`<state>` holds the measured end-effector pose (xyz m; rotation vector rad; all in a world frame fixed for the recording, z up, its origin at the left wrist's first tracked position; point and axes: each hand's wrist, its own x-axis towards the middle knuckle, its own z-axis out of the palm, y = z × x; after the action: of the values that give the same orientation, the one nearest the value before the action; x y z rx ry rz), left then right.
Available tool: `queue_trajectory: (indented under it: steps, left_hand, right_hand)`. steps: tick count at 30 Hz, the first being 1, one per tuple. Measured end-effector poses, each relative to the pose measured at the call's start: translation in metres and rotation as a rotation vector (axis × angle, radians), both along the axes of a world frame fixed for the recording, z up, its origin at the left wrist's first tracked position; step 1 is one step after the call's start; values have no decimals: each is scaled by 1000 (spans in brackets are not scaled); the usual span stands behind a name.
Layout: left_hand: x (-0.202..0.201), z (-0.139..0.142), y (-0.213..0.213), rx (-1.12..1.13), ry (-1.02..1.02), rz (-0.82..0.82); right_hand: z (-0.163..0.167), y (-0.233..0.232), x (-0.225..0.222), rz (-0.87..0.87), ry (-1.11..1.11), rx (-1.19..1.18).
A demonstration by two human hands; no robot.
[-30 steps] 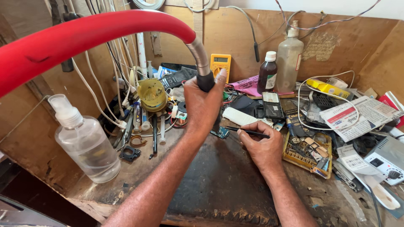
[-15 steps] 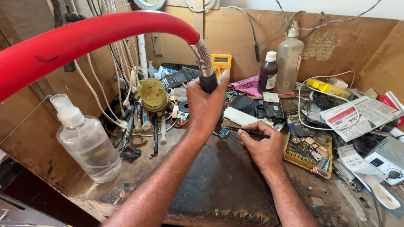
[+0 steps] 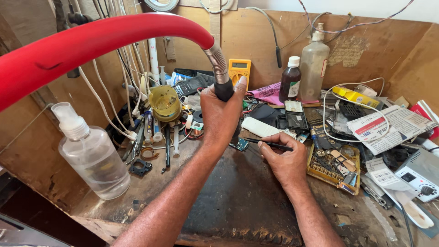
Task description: The person uses a hot air gun and tweezers to rework a small blue circuit board on a cluttered workbench. They repeatedly apply heat to specific areas while manipulating components with tweezers, then briefly set the tools down before resuming the process.
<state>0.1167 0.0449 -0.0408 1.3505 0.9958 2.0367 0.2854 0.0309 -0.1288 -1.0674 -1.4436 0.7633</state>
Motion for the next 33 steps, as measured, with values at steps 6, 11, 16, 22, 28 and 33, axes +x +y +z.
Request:
queue_trajectory:
  steps: [6,11,16,22,28,33]
  left_hand:
    - [-7,3,1,-19,2,21]
    - [-1,1,0,0,-16,-19]
    - [-6,4,2,-17,-1,23]
    - [-5,2,1,0,10,25]
    - [-3,4,5,-30,10,47]
    - [-10,4,8,-22,6,46]
  right_hand:
    - [-1,1,-2,-23,-26,-1]
    - [-1,0,-1,-14,-1,-11]
    - [-1,1,-2,-12,-5,9]
    - [-2,2,-2,7,23,-7]
    - [1,-1,-1,-21,-25,-6]
    - [1,0,-3,-9,-9,-22]
